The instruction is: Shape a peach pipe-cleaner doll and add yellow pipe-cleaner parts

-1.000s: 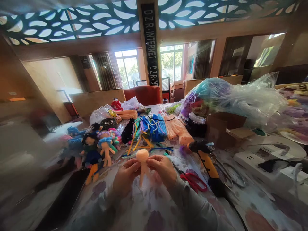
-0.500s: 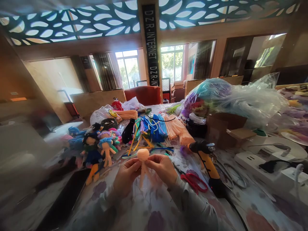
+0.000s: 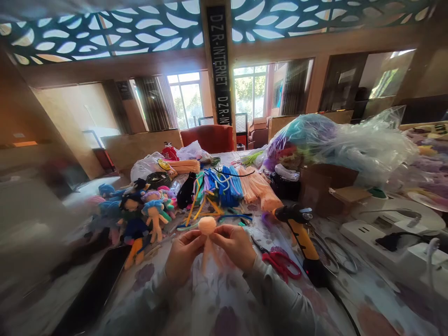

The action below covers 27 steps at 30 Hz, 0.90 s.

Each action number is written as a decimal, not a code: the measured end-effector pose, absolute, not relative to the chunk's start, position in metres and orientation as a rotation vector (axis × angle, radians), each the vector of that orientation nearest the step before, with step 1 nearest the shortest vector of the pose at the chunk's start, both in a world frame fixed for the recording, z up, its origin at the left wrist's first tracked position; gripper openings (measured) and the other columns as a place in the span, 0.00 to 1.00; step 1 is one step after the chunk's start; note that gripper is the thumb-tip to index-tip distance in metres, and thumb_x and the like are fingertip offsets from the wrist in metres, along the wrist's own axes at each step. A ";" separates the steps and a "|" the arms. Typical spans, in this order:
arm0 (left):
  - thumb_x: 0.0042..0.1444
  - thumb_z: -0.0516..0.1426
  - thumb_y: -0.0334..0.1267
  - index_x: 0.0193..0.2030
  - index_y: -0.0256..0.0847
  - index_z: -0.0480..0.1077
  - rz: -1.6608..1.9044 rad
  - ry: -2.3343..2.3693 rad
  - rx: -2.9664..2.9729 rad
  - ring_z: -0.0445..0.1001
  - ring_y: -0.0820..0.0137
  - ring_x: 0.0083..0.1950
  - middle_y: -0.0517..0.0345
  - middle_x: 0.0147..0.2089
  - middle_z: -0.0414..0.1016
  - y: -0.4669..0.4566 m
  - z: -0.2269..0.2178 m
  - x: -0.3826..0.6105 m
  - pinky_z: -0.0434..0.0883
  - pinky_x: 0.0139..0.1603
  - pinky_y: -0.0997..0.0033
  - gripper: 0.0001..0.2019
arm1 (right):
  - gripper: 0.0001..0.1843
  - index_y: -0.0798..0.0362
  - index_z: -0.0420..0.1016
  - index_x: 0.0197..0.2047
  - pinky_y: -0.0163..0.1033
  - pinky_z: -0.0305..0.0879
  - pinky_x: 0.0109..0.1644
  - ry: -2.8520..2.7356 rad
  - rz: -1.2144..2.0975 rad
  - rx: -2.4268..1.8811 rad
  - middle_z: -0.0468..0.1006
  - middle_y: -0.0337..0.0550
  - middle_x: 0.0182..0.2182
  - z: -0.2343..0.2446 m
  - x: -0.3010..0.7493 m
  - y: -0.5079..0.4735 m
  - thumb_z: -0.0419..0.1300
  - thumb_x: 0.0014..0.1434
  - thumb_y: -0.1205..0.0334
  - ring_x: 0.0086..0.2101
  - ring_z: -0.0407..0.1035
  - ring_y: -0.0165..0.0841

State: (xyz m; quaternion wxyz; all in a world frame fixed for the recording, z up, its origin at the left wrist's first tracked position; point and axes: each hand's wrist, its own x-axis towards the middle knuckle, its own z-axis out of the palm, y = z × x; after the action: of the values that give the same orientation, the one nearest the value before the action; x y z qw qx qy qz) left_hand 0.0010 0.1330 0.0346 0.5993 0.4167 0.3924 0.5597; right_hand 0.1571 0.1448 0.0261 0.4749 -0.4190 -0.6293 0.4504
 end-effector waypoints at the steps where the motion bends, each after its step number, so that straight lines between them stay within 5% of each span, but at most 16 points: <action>1: 0.38 0.69 0.40 0.29 0.34 0.76 1.300 0.896 0.962 0.74 0.72 0.28 0.57 0.27 0.77 0.133 0.035 0.001 0.73 0.32 0.73 0.13 | 0.18 0.55 0.78 0.33 0.36 0.65 0.35 -1.522 1.120 -1.015 0.79 0.43 0.29 0.026 0.157 0.145 0.62 0.51 0.47 0.31 0.71 0.35; 27: 0.37 0.69 0.39 0.30 0.37 0.74 1.253 0.790 0.904 0.74 0.72 0.28 0.59 0.27 0.77 0.125 0.043 0.004 0.72 0.31 0.73 0.14 | 0.14 0.56 0.80 0.32 0.36 0.63 0.36 -1.326 1.335 -0.897 0.79 0.41 0.28 0.044 0.160 0.136 0.65 0.49 0.52 0.30 0.68 0.32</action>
State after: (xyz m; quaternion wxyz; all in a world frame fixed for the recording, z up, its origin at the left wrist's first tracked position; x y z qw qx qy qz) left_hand 0.0040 0.1250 0.0428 0.6466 0.3975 0.3473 0.5507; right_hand 0.1596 0.1365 0.0438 0.5044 -0.3717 -0.5492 0.5530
